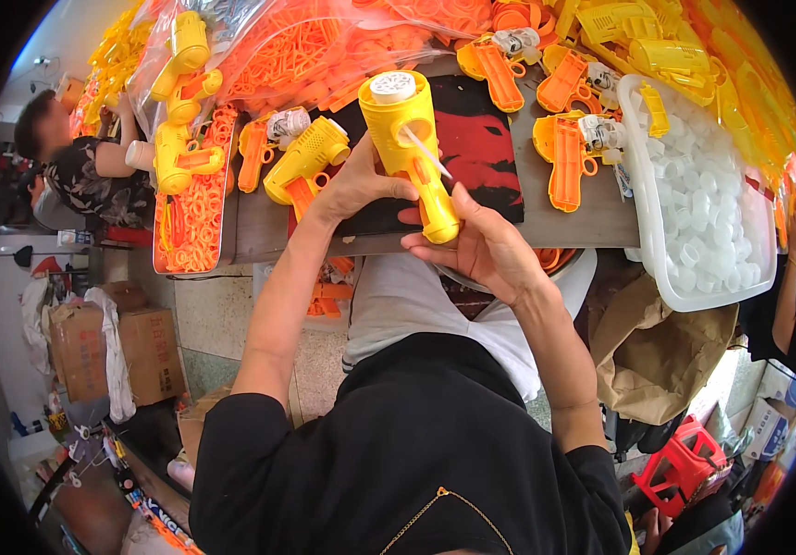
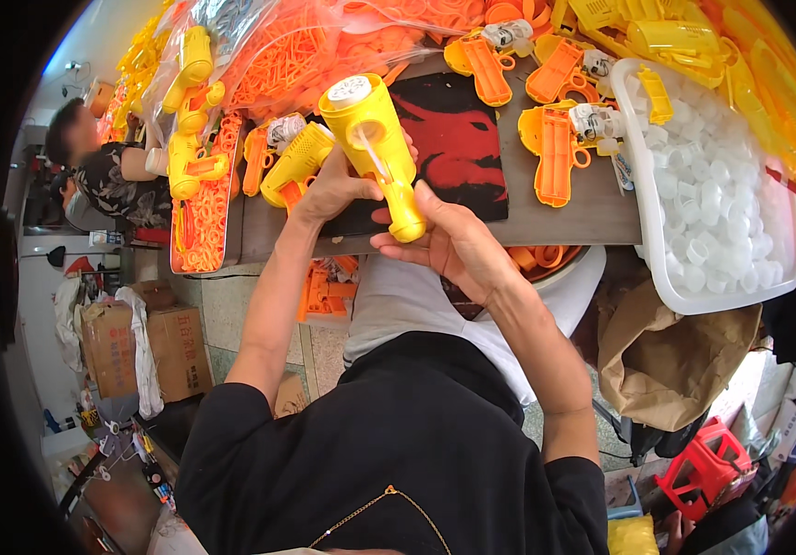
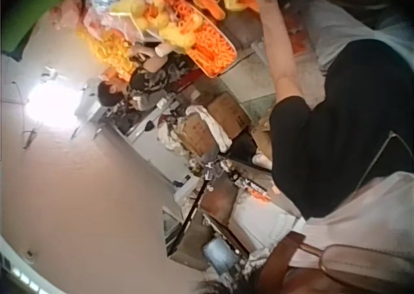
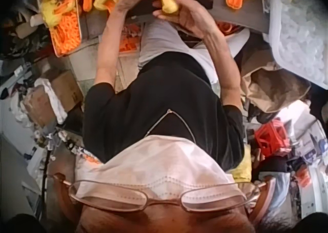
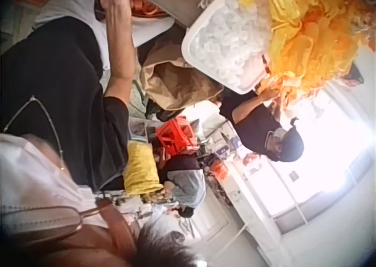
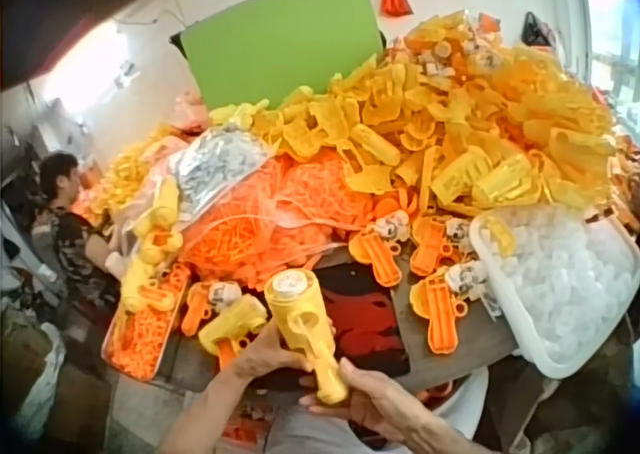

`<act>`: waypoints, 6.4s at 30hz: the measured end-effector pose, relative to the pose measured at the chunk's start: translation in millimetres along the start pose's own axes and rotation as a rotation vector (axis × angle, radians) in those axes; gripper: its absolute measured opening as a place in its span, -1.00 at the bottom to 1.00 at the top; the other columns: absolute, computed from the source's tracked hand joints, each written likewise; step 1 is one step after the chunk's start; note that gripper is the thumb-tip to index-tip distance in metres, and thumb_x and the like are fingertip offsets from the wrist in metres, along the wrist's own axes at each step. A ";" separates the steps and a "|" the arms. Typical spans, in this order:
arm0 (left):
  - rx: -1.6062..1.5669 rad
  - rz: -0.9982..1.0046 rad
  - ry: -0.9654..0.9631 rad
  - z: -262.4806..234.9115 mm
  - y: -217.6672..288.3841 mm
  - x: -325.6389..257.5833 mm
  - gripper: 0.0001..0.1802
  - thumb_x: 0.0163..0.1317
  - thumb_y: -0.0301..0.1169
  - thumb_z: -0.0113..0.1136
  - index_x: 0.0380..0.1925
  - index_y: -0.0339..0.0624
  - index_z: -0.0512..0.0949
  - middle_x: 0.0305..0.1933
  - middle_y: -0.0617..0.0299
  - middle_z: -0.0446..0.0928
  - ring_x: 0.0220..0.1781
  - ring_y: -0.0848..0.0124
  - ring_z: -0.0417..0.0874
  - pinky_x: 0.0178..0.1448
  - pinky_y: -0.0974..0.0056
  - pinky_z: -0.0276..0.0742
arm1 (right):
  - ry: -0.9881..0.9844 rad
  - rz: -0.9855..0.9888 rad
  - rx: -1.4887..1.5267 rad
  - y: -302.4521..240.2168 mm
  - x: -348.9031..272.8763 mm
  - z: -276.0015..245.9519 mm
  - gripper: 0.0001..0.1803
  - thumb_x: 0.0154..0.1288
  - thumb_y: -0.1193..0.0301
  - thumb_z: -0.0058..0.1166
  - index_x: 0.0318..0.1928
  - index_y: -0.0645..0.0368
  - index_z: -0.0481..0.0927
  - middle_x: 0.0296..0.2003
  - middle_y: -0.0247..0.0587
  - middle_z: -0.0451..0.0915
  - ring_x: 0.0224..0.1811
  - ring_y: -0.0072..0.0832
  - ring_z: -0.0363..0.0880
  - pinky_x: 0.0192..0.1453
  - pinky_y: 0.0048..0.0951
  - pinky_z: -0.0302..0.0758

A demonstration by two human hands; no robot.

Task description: Assemble plastic components of toy guns on a factory workbench.

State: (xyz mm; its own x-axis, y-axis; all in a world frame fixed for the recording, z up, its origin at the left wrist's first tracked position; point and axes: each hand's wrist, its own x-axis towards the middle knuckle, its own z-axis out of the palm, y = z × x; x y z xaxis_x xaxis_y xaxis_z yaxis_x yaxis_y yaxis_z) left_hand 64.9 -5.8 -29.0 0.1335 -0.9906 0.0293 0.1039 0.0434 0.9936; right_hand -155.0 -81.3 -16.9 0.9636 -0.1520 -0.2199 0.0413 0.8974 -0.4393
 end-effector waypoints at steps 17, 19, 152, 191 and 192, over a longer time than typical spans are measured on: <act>0.041 0.025 -0.008 6.4 -3.1 1.3 -0.21 -0.01 -0.40 0.62 0.25 -0.22 0.44 0.14 0.18 0.60 0.14 0.36 0.65 0.29 0.22 0.57 | 0.138 -0.044 -0.142 5.2 2.6 -18.1 -0.47 0.57 0.16 -0.02 0.24 0.40 0.45 0.01 0.07 0.64 -0.04 -0.26 0.73 0.12 -0.33 0.70; 0.057 -0.005 -0.011 8.0 0.1 1.2 -0.20 -0.02 -0.41 0.62 0.24 -0.21 0.43 0.14 0.18 0.60 0.14 0.37 0.65 0.28 0.22 0.57 | 0.145 -0.028 -0.154 2.3 1.2 -17.1 -0.47 0.56 0.15 0.00 0.23 0.40 0.45 -0.01 0.09 0.65 -0.06 -0.26 0.74 0.09 -0.33 0.71; 1.612 0.778 -0.314 17.2 133.0 46.8 -0.20 0.04 -0.25 0.44 0.37 0.09 0.44 0.36 0.17 0.35 0.38 0.09 0.37 0.45 0.01 0.35 | -0.368 0.036 -0.504 -164.1 64.1 -0.1 -0.64 0.53 0.37 -0.03 0.20 0.32 0.54 0.09 -0.21 0.64 0.17 -0.54 0.60 0.25 -0.42 0.56; 1.496 -0.084 -0.420 32.7 60.5 42.9 -0.33 -0.04 -0.30 0.40 0.10 -0.21 0.38 -0.11 -0.08 0.60 0.03 -0.04 0.63 0.00 -0.02 0.60 | 0.238 -0.677 -1.540 -28.6 37.5 -65.7 -0.03 0.02 0.64 0.23 0.50 0.18 0.17 0.20 0.00 0.49 0.31 -0.09 0.36 0.48 -0.19 0.26; 1.483 -0.081 -0.423 32.4 60.4 43.5 -0.34 -0.04 -0.30 0.39 0.08 -0.21 0.37 -0.16 -0.07 0.60 -0.01 -0.05 0.64 -0.02 -0.02 0.60 | 0.243 -0.692 -1.542 -28.2 37.7 -66.4 -0.04 0.02 0.64 0.23 0.50 0.18 0.17 0.20 -0.01 0.49 0.30 -0.09 0.36 0.48 -0.19 0.26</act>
State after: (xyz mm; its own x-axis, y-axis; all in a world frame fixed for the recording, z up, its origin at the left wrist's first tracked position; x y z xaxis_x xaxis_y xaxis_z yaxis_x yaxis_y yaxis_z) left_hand 45.0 -50.5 35.8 -0.1301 -0.9583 -0.2546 -0.9768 0.0798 0.1985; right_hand -137.4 -139.8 -70.6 0.8117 -0.4975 0.3061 -0.0123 -0.5384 -0.8426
